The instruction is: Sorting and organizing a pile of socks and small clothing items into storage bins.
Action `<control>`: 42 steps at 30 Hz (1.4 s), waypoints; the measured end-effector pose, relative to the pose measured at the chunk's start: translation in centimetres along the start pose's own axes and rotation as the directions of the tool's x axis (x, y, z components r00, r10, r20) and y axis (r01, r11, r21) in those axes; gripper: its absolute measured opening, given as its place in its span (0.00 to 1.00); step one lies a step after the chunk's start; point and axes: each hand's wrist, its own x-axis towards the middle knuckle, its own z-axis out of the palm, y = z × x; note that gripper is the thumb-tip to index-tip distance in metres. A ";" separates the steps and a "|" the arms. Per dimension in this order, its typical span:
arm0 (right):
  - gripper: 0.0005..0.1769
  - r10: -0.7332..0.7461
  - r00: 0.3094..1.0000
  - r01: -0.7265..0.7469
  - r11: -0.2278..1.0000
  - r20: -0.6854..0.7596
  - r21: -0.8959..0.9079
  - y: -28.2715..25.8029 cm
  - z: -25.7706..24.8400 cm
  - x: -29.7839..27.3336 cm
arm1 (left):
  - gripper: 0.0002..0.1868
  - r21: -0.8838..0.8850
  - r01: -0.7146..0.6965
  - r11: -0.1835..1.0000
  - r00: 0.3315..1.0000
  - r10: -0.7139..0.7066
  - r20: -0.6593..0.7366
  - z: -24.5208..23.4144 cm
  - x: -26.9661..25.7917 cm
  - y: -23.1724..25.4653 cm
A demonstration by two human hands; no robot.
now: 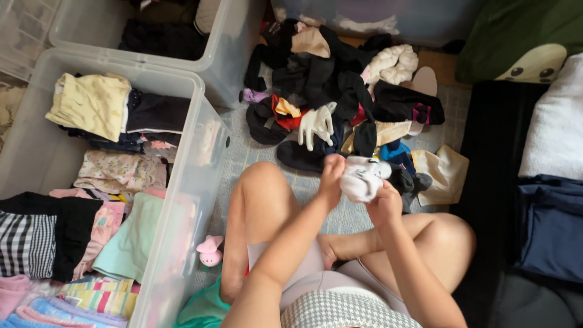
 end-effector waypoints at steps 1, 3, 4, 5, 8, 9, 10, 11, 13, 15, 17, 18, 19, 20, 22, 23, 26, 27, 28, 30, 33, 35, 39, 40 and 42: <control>0.20 0.001 1.000 -0.001 1.000 0.004 0.001 -0.7 1.9 0.1 | 0.28 0.001 -0.004 1.000 1.000 0.004 -0.001 2.3 -1.7 1.5; 0.24 -0.031 0.999 0.028 0.997 -0.040 -0.066 -1.9 5.8 0.4 | 0.44 0.353 -0.490 0.797 0.872 0.452 0.189 7.0 -5.2 4.8; 0.24 -0.029 0.999 0.027 0.998 -0.034 -0.064 -2.9 7.9 0.3 | 0.44 0.356 -0.494 0.793 0.869 0.457 0.189 7.3 -5.2 6.3; 0.27 0.008 0.992 -0.005 1.000 0.129 -0.027 -3.9 10.2 0.3 | 0.45 0.516 -0.663 0.542 0.729 0.626 0.278 7.6 -5.2 7.9; 0.33 0.089 0.897 -0.086 0.996 0.433 -0.028 -6.5 15.5 1.1 | 0.47 0.679 -0.732 0.054 0.370 0.868 0.331 9.3 -4.3 16.8; 0.36 0.133 0.827 -0.120 0.991 0.546 -0.059 -7.3 17.0 1.4 | 0.46 0.736 -0.671 -0.093 0.171 0.946 0.276 9.9 -4.0 20.4; 0.36 0.140 0.818 -0.127 0.990 0.558 -0.062 -7.0 17.0 2.4 | 0.46 0.740 -0.665 -0.105 0.158 0.948 0.276 9.7 -3.4 25.3; 0.35 0.177 0.845 -0.100 0.979 0.504 -0.177 -6.7 16.8 3.3 | 0.49 0.723 -0.648 -0.240 0.013 0.945 0.326 9.5 -2.8 30.1; 0.35 0.208 0.867 -0.077 0.954 0.452 -0.291 -5.9 16.5 6.0 | 0.52 0.699 -0.607 -0.377 -0.134 0.916 0.377 8.8 -1.5 38.8; 0.29 0.218 0.908 -0.074 0.925 0.359 -0.374 -4.8 15.5 8.9 | 0.47 0.732 -0.432 -0.527 -0.247 0.850 0.465 7.7 0.3 45.8; 0.26 0.218 0.915 -0.073 0.918 0.341 -0.389 -3.8 15.9 12.0 | 0.45 0.811 -0.288 -0.509 -0.181 0.861 0.476 4.6 2.2 48.6; 0.23 0.215 0.920 -0.069 0.911 0.327 -0.406 -3.2 16.1 13.6 | 0.43 0.861 -0.133 -0.491 -0.119 0.871 0.477 3.1 3.2 50.1; 0.23 0.215 0.922 -0.071 0.911 0.322 -0.406 -2.7 16.3 15.7 | 0.43 0.862 -0.135 -0.488 -0.115 0.872 0.476 4.3 3.3 49.7; 0.21 0.184 0.934 -0.031 0.896 0.306 -0.443 -2.2 16.5 17.8 | 0.41 0.950 0.151 -0.274 0.182 0.952 0.246 5.5 3.4 49.3; 0.20 0.155 0.946 0.003 0.876 0.285 -0.483 -0.4 16.0 22.9 | 0.40 0.880 0.458 -0.129 0.403 0.912 -0.076 5.9 4.6 46.9; 0.18 0.090 0.955 0.076 0.846 0.282 -0.527 0.9 15.6 25.8 | 0.30 0.891 0.280 -0.356 0.299 0.915 0.272 5.1 5.6 45.0; 0.17 -0.095 0.938 0.310 0.661 0.334 -0.684 4.0 16.4 32.5 | 0.13 0.843 -0.097 -0.529 0.185 0.823 0.538 4.9 8.4 37.5; 0.16 -0.206 0.892 0.452 0.470 0.404 -0.758 4.9 17.2 34.5 | 0.06 0.844 -0.316 -0.434 0.241 0.824 0.514 5.3 9.4 34.8; 0.16 -0.206 0.891 0.453 0.475 0.405 -0.755 6.0 17.2 36.7 | 0.06 0.843 -0.313 -0.438 0.241 0.822 0.516 1.0 13.6 30.2; 0.23 -0.260 0.669 0.709 -0.057 0.696 -0.703 8.3 16.7 40.7 | 0.13 0.964 -0.212 0.160 0.481 0.876 -0.040 -8.2 18.5 23.6; 0.34 -0.096 0.673 0.714 -0.175 0.733 -0.678 9.2 17.1 42.4 | 0.27 0.947 0.253 0.200 0.647 0.692 -0.319 -15.1 21.7 16.4; 0.36 -0.069 0.772 0.598 -0.259 0.632 -0.758 8.8 17.5 41.8 | 0.30 0.923 0.319 0.215 0.642 0.668 -0.377 -10.3 19.3 17.3; 0.31 -0.170 0.908 0.240 -0.539 0.383 -0.807 8.7 17.0 40.0 | 0.19 0.842 0.469 0.266 0.542 0.666 -0.512 -12.1 21.8 12.8; 0.31 -0.180 0.902 0.241 -0.543 0.392 -0.804 8.3 17.4 40.8 | 0.19 0.849 0.457 0.266 0.543 0.673 -0.503 -13.0 22.3 12.2; 0.18 -0.214 0.937 0.120 -0.546 0.276 -0.829 7.9 17.3 40.9 | 0.14 0.911 0.357 0.206 0.623 0.674 -0.397 -14.9 22.0 9.6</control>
